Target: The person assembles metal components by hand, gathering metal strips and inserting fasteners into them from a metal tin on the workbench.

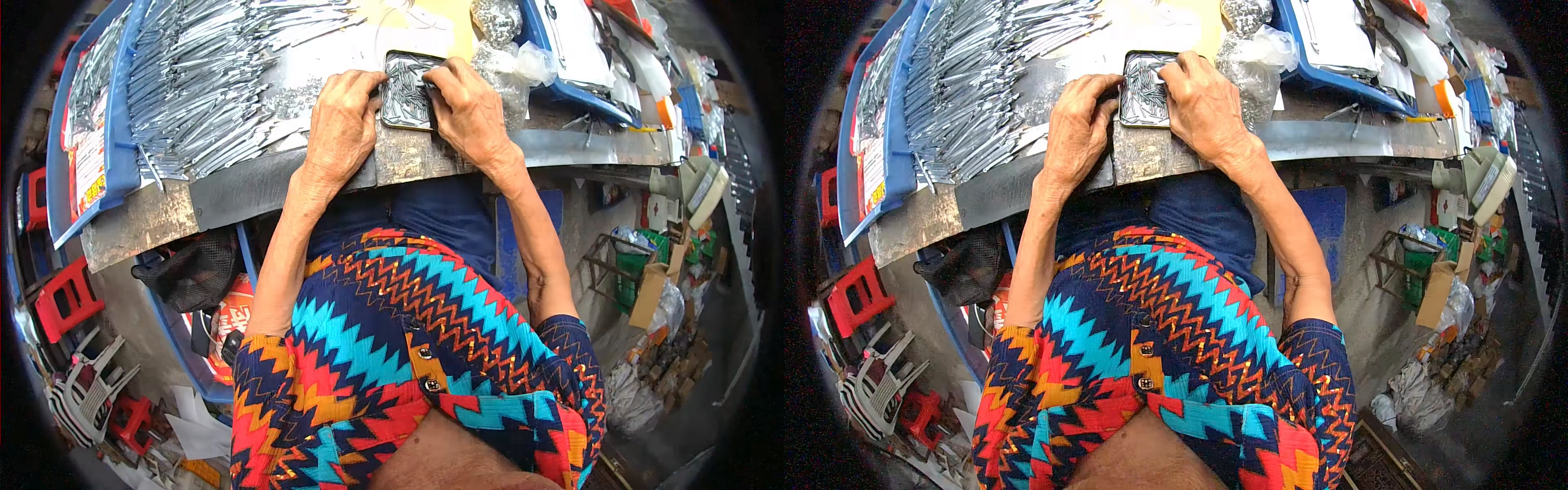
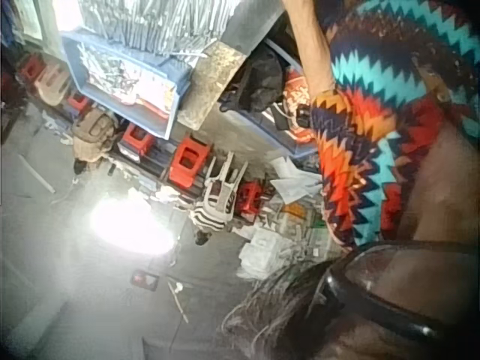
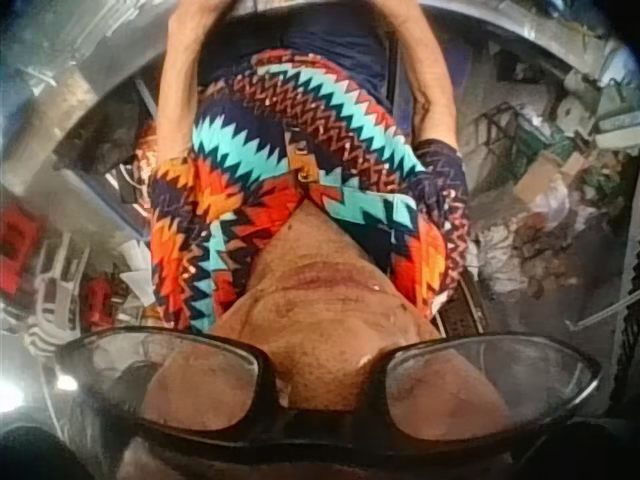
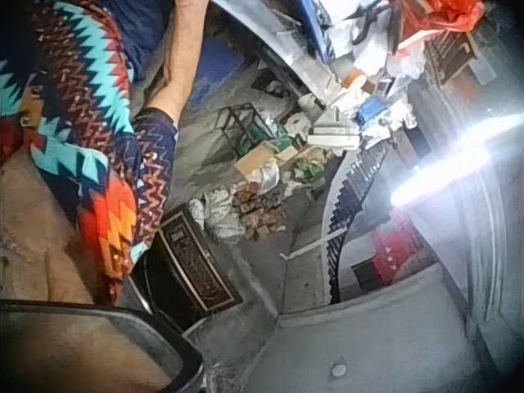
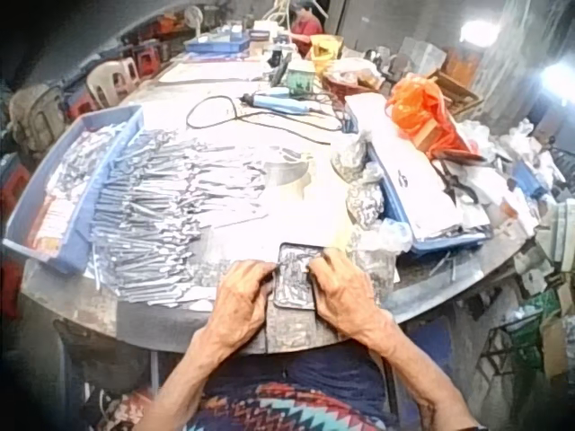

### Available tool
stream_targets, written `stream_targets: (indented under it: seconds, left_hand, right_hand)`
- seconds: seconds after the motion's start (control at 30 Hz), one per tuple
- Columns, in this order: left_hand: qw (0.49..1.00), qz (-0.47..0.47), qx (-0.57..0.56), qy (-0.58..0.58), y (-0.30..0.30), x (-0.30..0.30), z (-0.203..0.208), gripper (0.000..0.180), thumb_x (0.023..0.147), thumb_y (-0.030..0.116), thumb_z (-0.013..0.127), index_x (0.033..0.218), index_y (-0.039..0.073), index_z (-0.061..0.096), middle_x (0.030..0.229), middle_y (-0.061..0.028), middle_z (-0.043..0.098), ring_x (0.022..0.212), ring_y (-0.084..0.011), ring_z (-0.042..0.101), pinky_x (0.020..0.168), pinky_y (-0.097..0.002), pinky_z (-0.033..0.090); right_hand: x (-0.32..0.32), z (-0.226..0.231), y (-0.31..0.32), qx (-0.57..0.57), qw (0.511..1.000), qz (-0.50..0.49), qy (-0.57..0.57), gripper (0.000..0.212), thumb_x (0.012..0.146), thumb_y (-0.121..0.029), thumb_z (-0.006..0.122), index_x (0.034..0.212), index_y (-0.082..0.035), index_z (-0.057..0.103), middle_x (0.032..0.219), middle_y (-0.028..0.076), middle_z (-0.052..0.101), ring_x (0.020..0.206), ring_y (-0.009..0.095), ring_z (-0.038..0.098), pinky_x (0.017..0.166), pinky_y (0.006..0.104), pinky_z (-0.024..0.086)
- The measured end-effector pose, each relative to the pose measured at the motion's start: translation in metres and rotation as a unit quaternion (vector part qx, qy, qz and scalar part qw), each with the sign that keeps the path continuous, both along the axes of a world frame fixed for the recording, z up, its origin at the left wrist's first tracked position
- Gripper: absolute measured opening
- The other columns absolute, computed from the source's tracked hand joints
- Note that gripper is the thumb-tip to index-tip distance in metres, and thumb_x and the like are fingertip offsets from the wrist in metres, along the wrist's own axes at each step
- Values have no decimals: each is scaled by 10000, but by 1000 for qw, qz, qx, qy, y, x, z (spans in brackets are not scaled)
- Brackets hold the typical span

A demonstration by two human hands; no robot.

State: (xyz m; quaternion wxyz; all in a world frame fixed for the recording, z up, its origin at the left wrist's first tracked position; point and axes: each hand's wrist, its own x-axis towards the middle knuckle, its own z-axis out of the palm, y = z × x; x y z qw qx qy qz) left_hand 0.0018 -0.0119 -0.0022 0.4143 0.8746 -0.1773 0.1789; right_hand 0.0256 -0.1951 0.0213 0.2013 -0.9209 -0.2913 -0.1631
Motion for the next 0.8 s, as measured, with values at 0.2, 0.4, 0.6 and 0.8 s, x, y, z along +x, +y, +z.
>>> stream_targets:
  seconds: [0.2, 0.4, 0.6, 0.8]
  left_hand:
    - [1000, -1, -5, 21, 1, -1, 1, 254, 755, -21, 568, 1006, 10, 587, 958, -134, 600, 913, -299, 559, 810, -356, 436]
    - [1000, -4, -8, 16, 2, -1, 2, 241, 759, -27, 560, 995, 4, 597, 949, -134, 608, 897, -286, 572, 795, -343, 445]
    - [1000, -1, -13, 23, 2, 1, 1, 242, 758, -35, 560, 994, 3, 598, 941, -138, 611, 885, -281, 581, 792, -341, 448]
    - [1000, -1, -9, 20, 1, 0, 3, 255, 751, -33, 571, 1001, 11, 596, 944, -136, 608, 894, -289, 574, 798, -349, 442]
  right_hand:
    - [-1, -2, 9, -18, 1000, 21, -4, 247, 714, -27, 569, 948, -100, 592, 886, 142, 510, 838, 318, 560, 678, 410, 485]
    - [-2, 0, -12, 34, 999, -21, -32, 194, 698, 10, 570, 889, -16, 552, 856, 157, 498, 812, 332, 547, 680, 407, 463]
    - [0, -6, -8, 57, 998, -25, 2, 150, 729, 2, 563, 874, -2, 526, 849, 170, 492, 797, 341, 542, 677, 415, 455]
    - [0, -4, -2, -12, 1000, 23, 16, 241, 704, -3, 553, 936, -65, 573, 861, 147, 522, 832, 330, 561, 701, 390, 481]
